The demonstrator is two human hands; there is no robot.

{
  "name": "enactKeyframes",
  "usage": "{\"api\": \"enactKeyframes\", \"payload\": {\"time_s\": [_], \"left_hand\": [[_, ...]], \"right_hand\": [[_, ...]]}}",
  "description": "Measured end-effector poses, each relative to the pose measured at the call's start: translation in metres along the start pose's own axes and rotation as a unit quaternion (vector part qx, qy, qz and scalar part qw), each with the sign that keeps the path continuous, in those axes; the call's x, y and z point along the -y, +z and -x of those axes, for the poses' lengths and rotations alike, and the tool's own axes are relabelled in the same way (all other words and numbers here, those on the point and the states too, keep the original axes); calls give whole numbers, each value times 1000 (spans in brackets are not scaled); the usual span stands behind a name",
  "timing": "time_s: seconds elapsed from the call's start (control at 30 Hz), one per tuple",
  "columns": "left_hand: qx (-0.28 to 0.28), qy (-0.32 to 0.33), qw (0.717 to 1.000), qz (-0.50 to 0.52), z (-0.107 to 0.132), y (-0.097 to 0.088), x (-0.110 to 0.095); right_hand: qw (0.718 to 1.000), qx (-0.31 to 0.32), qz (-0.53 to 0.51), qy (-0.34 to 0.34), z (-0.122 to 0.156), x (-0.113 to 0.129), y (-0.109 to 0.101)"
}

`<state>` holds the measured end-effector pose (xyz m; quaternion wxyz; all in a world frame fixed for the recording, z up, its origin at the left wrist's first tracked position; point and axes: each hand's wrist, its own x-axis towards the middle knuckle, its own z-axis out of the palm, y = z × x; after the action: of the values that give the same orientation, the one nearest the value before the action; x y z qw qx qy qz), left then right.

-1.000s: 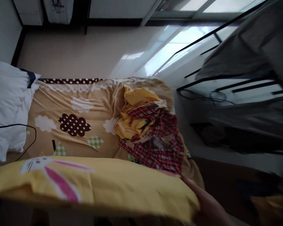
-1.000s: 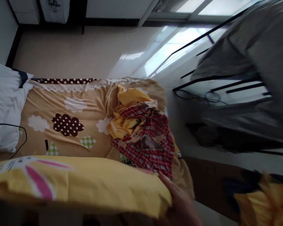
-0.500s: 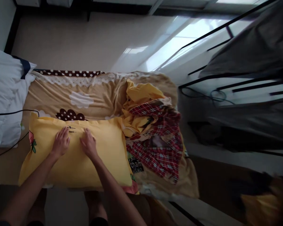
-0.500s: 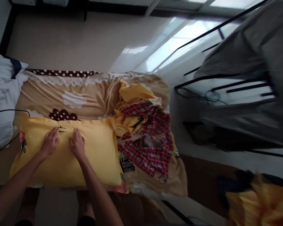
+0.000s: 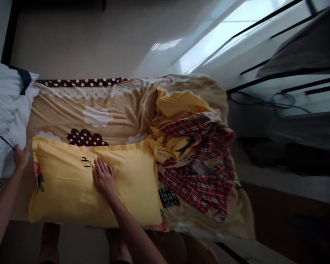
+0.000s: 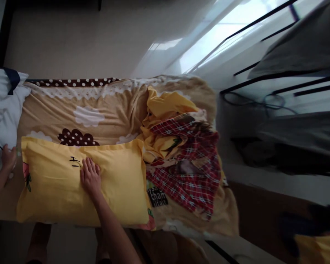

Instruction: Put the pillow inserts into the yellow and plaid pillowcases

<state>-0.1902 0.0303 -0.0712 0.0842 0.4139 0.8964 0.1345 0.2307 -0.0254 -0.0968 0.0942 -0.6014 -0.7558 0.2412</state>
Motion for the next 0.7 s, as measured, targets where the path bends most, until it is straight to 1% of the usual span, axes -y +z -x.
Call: {"api": "enactKeyframes", "payload": {"time_s": [0.03, 0.07, 0.1, 0.13, 0.17, 0.2, 0.23, 0.27, 0.3, 0.33, 0.37, 0.4, 0.47, 0.53, 0.6, 0.63, 0.67, 0.7], "left_hand": [[-3, 11, 1000, 5, 13, -2, -5], [-4, 34, 999, 16, 31, 0, -16], [-8, 80, 996, 36, 52, 5, -31], [19, 164, 984, 61, 76, 13, -49], [48, 236, 967, 83, 100, 24, -70], [97, 301, 945, 88, 123, 36, -90], [146, 353, 921, 80, 143, 48, -107], [189, 382, 903, 60, 158, 59, -121], [216, 385, 897, 32, 169, 69, -129], [231, 375, 898, 2, 174, 77, -131], [233, 354, 905, -30, 173, 83, -127], [224, 326, 917, -61, 168, 86, -119], [194, 264, 938, -115, 146, 86, -93], [189, 200, 949, -156, 115, 79, -65], [226, 118, 951, -177, 84, 68, -47], [251, 81, 948, -180, 72, 62, -42], [265, 54, 946, -180, 64, 57, -42], [260, 44, 948, -179, 62, 52, -46]], "right_hand": [[1000, -1, 2, 6, -3, 4, 1], [1000, -2, 2, 9, -7, 10, 3], [1000, 0, -1, 9, -11, 18, 6], [1000, 5, -8, 2, -16, 26, 10], [1000, 13, -16, -10, -21, 34, 14], [999, 23, -25, -24, -25, 41, 18], [998, 33, -31, -37, -29, 45, 22], [998, 40, -33, -45, -32, 45, 25], [997, 44, -28, -48, -34, 40, 27], [998, 45, -18, -46, -36, 30, 27], [998, 42, -3, -40, -36, 14, 24], [999, 37, 16, -30, -36, -7, 19], [998, 27, 58, 6, -36, -59, 4], [993, 26, 92, 71, -37, -115, -17], [980, 37, 103, 165, -39, -163, -36], [972, 43, 101, 209, -40, -179, -45], [964, 45, 98, 244, -40, -187, -52], [959, 37, 96, 265, -39, -188, -56]]}}
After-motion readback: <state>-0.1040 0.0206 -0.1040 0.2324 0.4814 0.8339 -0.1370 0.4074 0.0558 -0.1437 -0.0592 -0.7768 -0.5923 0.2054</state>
